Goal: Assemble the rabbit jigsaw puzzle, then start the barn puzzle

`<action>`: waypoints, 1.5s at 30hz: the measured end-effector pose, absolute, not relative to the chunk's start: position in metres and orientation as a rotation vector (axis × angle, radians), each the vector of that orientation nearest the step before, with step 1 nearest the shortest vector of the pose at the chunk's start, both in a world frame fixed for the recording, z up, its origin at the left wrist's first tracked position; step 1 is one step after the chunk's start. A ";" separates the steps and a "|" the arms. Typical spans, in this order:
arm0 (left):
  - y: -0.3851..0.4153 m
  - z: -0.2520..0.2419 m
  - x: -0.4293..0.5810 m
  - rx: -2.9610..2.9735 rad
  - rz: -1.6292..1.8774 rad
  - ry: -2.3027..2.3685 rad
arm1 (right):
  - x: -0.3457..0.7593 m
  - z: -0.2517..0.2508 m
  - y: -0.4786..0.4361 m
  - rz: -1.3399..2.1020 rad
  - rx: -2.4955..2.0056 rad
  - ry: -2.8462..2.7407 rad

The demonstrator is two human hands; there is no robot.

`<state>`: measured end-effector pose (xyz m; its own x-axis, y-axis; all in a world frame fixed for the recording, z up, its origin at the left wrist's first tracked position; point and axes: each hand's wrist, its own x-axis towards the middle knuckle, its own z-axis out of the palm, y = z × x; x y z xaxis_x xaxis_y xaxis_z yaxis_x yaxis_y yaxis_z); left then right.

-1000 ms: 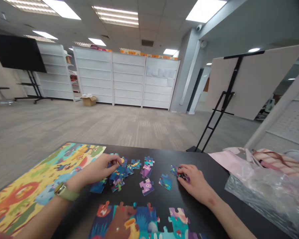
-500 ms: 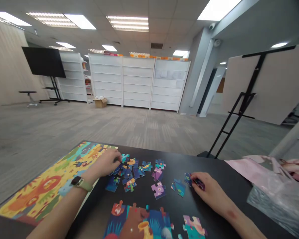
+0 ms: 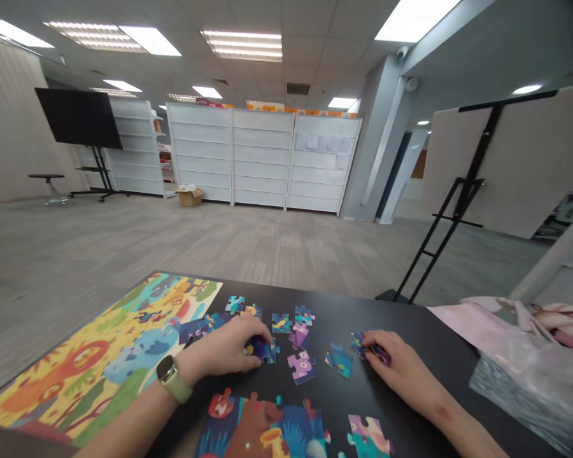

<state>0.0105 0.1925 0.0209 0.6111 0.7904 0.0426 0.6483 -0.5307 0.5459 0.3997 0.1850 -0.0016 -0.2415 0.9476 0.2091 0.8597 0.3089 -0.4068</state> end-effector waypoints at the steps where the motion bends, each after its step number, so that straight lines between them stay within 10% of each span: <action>1: 0.192 0.021 0.010 2.344 0.402 1.149 | 0.400 -0.001 0.185 0.293 -1.609 -2.168; 45: 0.241 0.012 -0.095 2.220 0.507 2.009 | 0.405 -0.003 0.187 0.376 -1.599 -2.170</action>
<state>-0.0946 0.2405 0.0116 0.0714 0.9822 0.1740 0.9472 -0.1214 0.2967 0.4054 0.1867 -0.0026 -0.2523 0.9526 0.1697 0.8400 0.3027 -0.4503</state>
